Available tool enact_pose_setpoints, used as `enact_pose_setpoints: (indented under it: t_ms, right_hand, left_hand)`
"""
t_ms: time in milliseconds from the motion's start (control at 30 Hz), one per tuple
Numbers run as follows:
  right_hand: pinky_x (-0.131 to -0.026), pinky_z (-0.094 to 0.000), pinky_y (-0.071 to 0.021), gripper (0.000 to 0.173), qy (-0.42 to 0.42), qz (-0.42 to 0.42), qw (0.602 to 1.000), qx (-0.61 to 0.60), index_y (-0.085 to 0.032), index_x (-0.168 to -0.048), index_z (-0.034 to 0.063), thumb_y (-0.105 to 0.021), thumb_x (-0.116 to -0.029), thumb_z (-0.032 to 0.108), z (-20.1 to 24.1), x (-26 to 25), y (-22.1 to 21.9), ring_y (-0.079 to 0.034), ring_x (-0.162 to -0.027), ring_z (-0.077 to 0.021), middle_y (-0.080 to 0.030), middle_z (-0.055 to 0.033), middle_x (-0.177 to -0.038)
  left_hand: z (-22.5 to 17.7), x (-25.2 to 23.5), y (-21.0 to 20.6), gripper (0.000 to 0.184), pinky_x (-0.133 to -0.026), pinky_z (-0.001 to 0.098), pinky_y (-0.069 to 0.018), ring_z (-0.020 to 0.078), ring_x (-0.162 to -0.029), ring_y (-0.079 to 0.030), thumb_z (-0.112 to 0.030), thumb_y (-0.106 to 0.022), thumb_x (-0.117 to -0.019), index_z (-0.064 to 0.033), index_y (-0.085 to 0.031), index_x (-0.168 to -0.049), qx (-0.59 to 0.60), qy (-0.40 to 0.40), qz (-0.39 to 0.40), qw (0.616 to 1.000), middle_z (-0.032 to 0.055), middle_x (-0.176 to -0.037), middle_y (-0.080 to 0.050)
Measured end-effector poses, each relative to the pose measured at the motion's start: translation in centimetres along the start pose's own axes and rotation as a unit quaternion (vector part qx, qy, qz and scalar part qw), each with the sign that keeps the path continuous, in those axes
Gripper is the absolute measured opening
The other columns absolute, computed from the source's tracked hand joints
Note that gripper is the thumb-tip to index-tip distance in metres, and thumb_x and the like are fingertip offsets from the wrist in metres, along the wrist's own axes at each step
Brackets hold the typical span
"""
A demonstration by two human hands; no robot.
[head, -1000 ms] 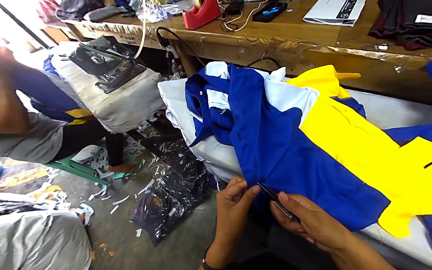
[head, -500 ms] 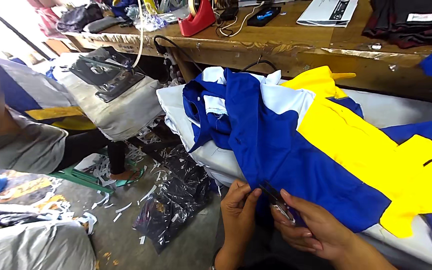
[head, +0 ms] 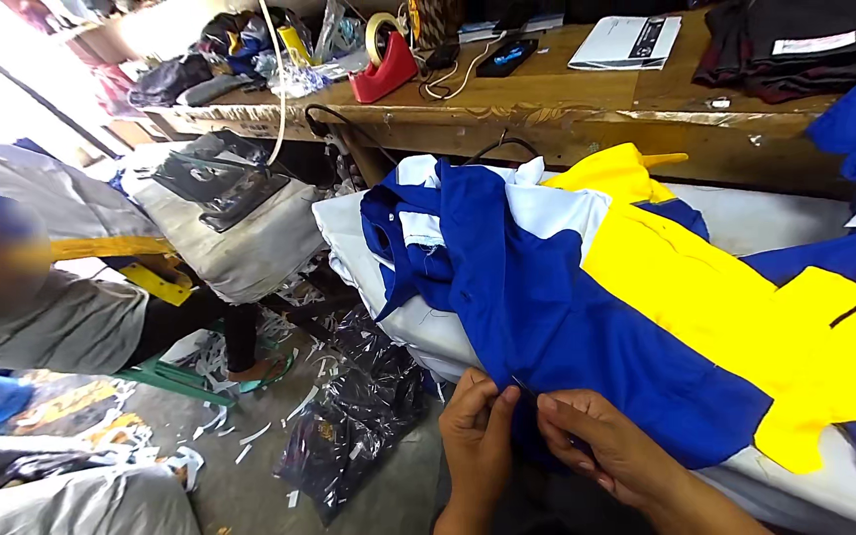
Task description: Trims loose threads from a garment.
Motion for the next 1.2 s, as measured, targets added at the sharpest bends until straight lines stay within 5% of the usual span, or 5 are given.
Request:
enact_pose_setpoints:
  t_ms: [233, 433, 567, 833, 1200]
  right_hand:
    - [-0.04, -0.0091, -0.0257, 0.044, 0.026, -0.002, 1.0, -0.008, -0.054, -0.065, 0.0211, -0.052, -0.1067, 0.036, -0.6, -0.3, -0.5, -0.034, -0.043, 0.0078, -0.039, 0.0147, -0.055]
    - [-0.042, -0.0084, -0.0285, 0.04, 0.091, 0.013, 0.995, 0.041, -0.056, -0.072, 0.021, -0.055, -0.1052, 0.043, -0.1, -0.3, -0.3, -0.036, -0.046, 0.0088, -0.04, 0.0151, -0.058]
    - [-0.044, -0.0092, -0.0277, 0.04, 0.159, -0.02, 0.979, 0.125, -0.054, -0.071, 0.0199, -0.056, -0.1055, 0.04, 0.8, -0.1, 0.4, -0.035, -0.047, 0.0085, -0.038, 0.0142, -0.057]
    - [-0.041, -0.0086, -0.0263, 0.042, 0.057, -0.015, 0.998, 0.035, -0.054, -0.065, 0.0218, -0.055, -0.1055, 0.033, -0.1, -0.2, 0.0, -0.035, -0.044, 0.0091, -0.039, 0.0153, -0.054]
    - [-0.044, -0.0085, -0.0289, 0.039, 0.096, -0.005, 0.992, 0.084, -0.054, -0.073, 0.022, -0.053, -0.106, 0.044, -0.6, 0.0, 0.2, -0.035, -0.048, 0.009, -0.039, 0.0157, -0.059]
  left_hand:
    - [-0.1, 0.2, -0.1, 0.01, -0.078, 0.016, -0.0512, 0.0013, -0.086, -0.06, -0.015, -0.069, -0.0965, -0.0084, -0.075, -0.092, 0.003, -0.004, -0.012, 1.0, -0.0047, -0.088, -0.064]
    - [1.6, 0.8, -0.1, 0.013, -0.083, 0.0225, -0.056, 0.0057, -0.088, -0.066, -0.012, -0.067, -0.0975, -0.0043, -0.077, -0.096, 0.096, 0.112, -0.047, 0.988, 0.0005, -0.093, -0.071]
    - [0.3, 0.8, -0.2, 0.012, -0.081, 0.0184, -0.0532, 0.0031, -0.088, -0.063, -0.014, -0.068, -0.0967, -0.007, -0.077, -0.092, 0.023, 0.032, -0.037, 0.999, -0.0026, -0.091, -0.069]
    - [-0.7, 0.9, -0.3, 0.01, -0.074, 0.0132, -0.0484, 0.0002, -0.082, -0.057, -0.009, -0.067, -0.0953, -0.0062, -0.075, -0.089, -0.058, -0.029, -0.017, 0.998, -0.0045, -0.083, -0.06]
    - [1.3, 1.4, -0.1, 0.015, -0.083, 0.0194, -0.0519, 0.0035, -0.09, -0.061, -0.015, -0.065, -0.0993, -0.0074, -0.077, -0.095, 0.008, 0.045, -0.047, 0.998, -0.0029, -0.093, -0.067]
Point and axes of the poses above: each hand's wrist, its own x-axis away from the middle knuckle, its own y-axis out of the back of the hand, z = x × y, the point moved 10 cm from there along -x, towards the middle knuckle
